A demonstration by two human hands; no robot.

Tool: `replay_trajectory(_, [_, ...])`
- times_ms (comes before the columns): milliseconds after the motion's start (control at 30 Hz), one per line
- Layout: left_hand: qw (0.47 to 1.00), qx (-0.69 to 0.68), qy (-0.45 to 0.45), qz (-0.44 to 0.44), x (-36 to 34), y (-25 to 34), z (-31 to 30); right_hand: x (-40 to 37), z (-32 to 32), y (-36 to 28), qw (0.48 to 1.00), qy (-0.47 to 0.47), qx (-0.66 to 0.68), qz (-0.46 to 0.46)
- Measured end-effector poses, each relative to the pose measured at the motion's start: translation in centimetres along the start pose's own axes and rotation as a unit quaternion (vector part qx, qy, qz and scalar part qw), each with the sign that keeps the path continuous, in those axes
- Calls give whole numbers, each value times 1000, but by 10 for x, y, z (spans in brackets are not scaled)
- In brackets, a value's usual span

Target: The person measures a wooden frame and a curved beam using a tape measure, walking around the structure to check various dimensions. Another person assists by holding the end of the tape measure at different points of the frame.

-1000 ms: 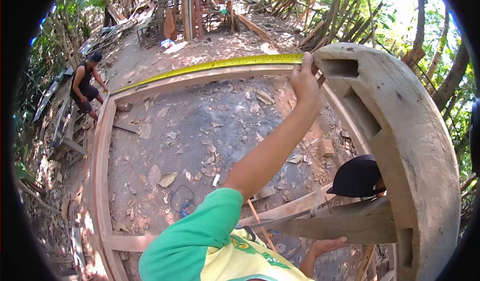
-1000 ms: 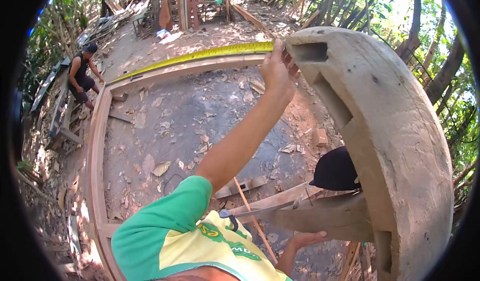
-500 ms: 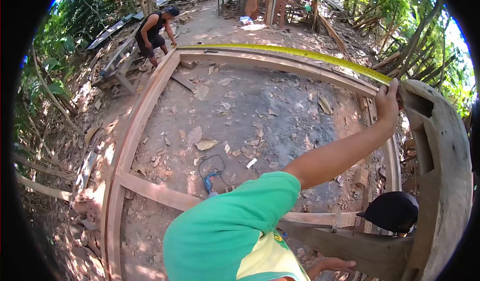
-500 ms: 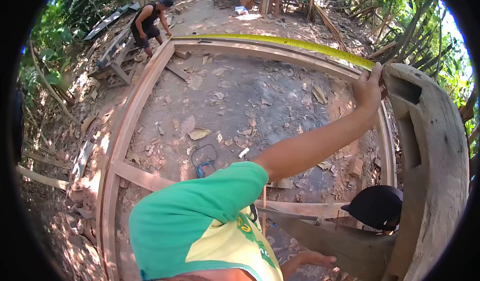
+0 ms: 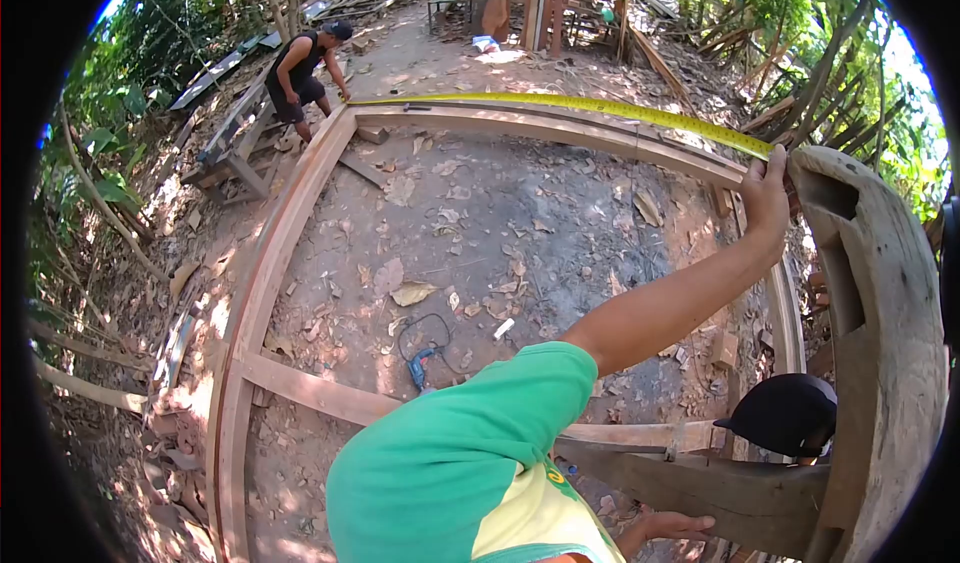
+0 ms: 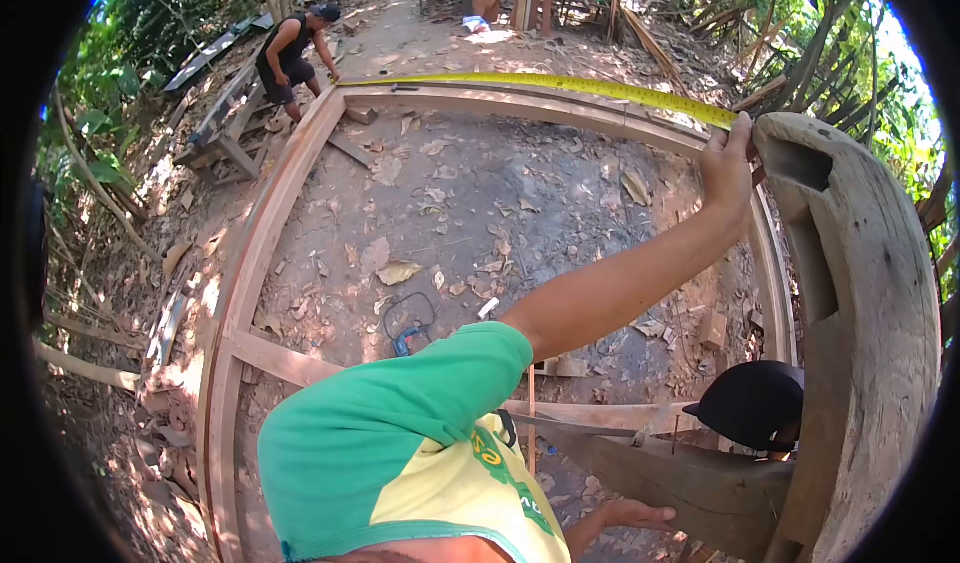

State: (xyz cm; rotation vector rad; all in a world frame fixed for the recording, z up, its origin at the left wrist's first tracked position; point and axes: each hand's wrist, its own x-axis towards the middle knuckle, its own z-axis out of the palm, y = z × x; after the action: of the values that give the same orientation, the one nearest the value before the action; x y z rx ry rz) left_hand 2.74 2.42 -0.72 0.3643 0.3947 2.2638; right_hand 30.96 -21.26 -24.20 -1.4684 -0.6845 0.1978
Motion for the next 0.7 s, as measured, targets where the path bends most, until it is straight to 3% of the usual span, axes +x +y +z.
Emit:
replay_trajectory(167, [1000,0,4,18,4,-5,-1,21,-7,44,999,-21,30,-26])
replay_trajectory(267, [1000,6,6,25,6,-7,-1,6,-2,9,996,-43,48,-55])
replay_trajectory(367, [999,18,9,32,6,-8,-2,10,-2,17,995,-42,62,-71])
replay_trajectory(467, [999,19,1,32,7,-9,-3,-2,1,-8,997,-47,41,-45])
replay_trajectory(700, [999,0,0,36,7,-8,-1,6,0,11,995,-34,57,-72])
